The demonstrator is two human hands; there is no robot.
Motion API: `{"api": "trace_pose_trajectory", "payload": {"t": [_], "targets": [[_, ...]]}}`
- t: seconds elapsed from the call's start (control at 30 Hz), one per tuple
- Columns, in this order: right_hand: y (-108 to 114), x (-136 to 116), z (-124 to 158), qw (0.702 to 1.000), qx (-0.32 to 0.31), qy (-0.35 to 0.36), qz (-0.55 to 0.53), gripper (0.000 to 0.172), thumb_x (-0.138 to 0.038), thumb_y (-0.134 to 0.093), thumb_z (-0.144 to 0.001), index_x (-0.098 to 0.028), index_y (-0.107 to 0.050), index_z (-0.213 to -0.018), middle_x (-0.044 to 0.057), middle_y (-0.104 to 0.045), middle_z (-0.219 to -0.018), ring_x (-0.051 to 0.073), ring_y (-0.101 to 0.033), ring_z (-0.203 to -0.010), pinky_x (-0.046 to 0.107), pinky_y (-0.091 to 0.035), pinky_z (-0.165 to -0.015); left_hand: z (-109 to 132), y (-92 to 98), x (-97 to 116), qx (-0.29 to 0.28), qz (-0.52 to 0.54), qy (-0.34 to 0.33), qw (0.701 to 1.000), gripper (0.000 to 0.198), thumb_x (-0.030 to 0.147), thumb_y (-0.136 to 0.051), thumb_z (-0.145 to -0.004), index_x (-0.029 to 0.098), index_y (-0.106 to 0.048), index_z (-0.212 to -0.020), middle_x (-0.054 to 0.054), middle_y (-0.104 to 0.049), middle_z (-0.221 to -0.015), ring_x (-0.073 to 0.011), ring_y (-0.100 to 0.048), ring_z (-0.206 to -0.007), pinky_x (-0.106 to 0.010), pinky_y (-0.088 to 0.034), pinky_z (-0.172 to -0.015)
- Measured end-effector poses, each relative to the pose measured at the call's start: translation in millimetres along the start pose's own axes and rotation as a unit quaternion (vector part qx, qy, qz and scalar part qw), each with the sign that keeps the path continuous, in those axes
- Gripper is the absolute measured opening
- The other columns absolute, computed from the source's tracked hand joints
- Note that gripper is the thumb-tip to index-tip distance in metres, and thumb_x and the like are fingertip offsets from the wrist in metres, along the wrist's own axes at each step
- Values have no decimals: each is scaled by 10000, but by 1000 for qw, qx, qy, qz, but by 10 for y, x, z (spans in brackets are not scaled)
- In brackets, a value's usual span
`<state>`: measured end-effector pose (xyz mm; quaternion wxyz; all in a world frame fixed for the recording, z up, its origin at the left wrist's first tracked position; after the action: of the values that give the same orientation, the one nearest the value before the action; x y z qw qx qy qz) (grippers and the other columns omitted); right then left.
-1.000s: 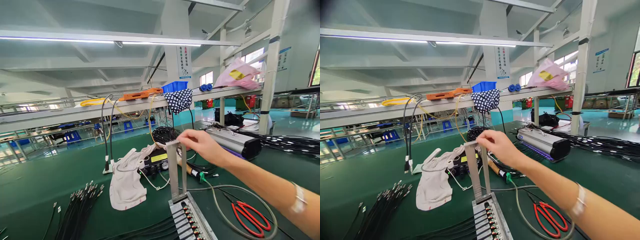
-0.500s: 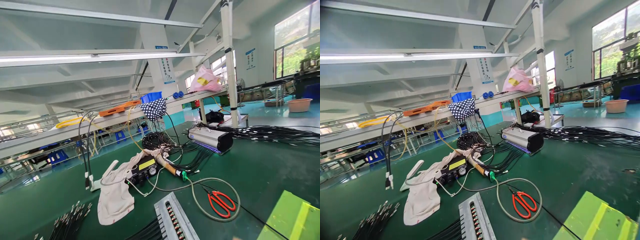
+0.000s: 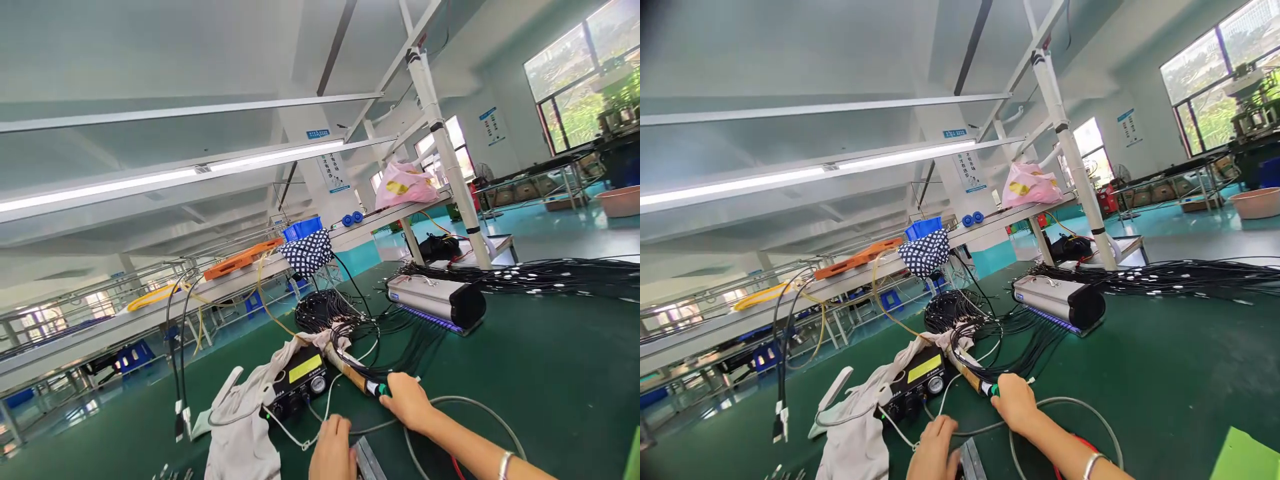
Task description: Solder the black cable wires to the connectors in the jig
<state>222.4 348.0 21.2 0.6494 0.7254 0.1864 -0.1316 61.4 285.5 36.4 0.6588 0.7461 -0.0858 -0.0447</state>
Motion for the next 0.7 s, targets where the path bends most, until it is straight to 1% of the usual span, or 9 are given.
{"api": "trace_pose_trajectory", "payload": {"t": [0.1,0.17,0.23,0.3,0.37,0.43,0.47,0.6,0.7], "targets": [[-6,-49,13,1000,7,4,2,172,-287,-618,-948,-143,-642,-1038,60,-665,-1057,226,-637,-988,427,-517,-872,-409,-13,65,7,3,6,1000,635,-30,-435,-692,137,-492,-1302,-76,-485,-1378,-244,-420,-1274,-327,-327,-1071],[-14,-75,6,1000,3,7,3,191,-289,-633,-939,-139,-640,-1056,62,-672,-1052,228,-642,-986,425,-520,-872,-633,-29,121,12,5,13,1000,717,-64,-405,-669,126,-427,-1360,-77,-425,-1443,-235,-364,-1329,-320,-295,-1096],[-35,-97,-23,1000,-6,10,1,195,-295,-657,-922,-137,-651,-1036,62,-681,-1041,229,-647,-985,423,-521,-874,-809,-55,157,19,9,15,1000,711,-80,-381,-651,122,-457,-1329,-82,-472,-1402,-227,-390,-1311,-318,-309,-1081],[-64,-120,-61,1000,-12,14,-3,177,-293,-667,-915,-140,-664,-1003,60,-687,-1038,228,-646,-994,425,-514,-889,-925,-99,155,27,18,8,999,673,-72,-415,-633,122,-500,-1272,-85,-520,-1345,-225,-427,-1276,-303,-320,-1062],[-95,-143,-91,1000,-12,15,-10,167,-282,-665,-916,-142,-666,-1006,62,-688,-1050,230,-642,-1008,431,-505,-905,-982,-161,117,28,34,-2,999,699,-58,-482,-617,100,-466,-1297,-100,-498,-1368,-214,-407,-1295,-274,-287,-1082],[-127,-160,-101,1000,-13,14,-20,171,-278,-667,-913,-142,-665,-1016,65,-687,-1061,232,-640,-1015,432,-503,-909,-996,-221,62,25,54,-6,998,759,-48,-520,-627,67,-379,-1363,-119,-441,-1424,-186,-366,-1331,-231,-238,-1103],[-141,-164,-97,999,-14,13,-25,170,-276,-669,-910,-142,-666,-1014,65,-689,-1059,231,-642,-1014,429,-505,-905,-994,-242,38,24,65,-5,998,759,-43,-524,-640,59,-359,-1373,-122,-439,-1426,-174,-369,-1329,-215,-232,-1101],[-163,-137,-38,999,-13,2,-43,172,-266,-660,-911,-135,-660,-1022,68,-703,-1024,226,-661,-974,408,-522,-870,-968,-238,8,25,101,1,995,703,-24,-557,-641,91,-412,-1319,-109,-531,-1315,-178,-473,-1223,-209,-316,-1024],[-160,-113,23,999,-7,-7,-48,157,-227,-642,-907,-124,-656,-1025,79,-711,-1008,235,-667,-966,410,-523,-855,-937,-201,22,18,118,6,993,684,-2,-605,-630,119,-439,-1282,-104,-555,-1268,-203,-501,-1178,-236,-352,-977]]}}
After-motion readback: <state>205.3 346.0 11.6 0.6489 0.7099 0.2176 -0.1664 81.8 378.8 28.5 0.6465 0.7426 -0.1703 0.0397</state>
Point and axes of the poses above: each hand's wrist, its own z-axis away from the middle knuckle, its own y-axis out of the back of the hand, x = y × z, the point moved 6 cm from there along -z, towards the middle knuckle
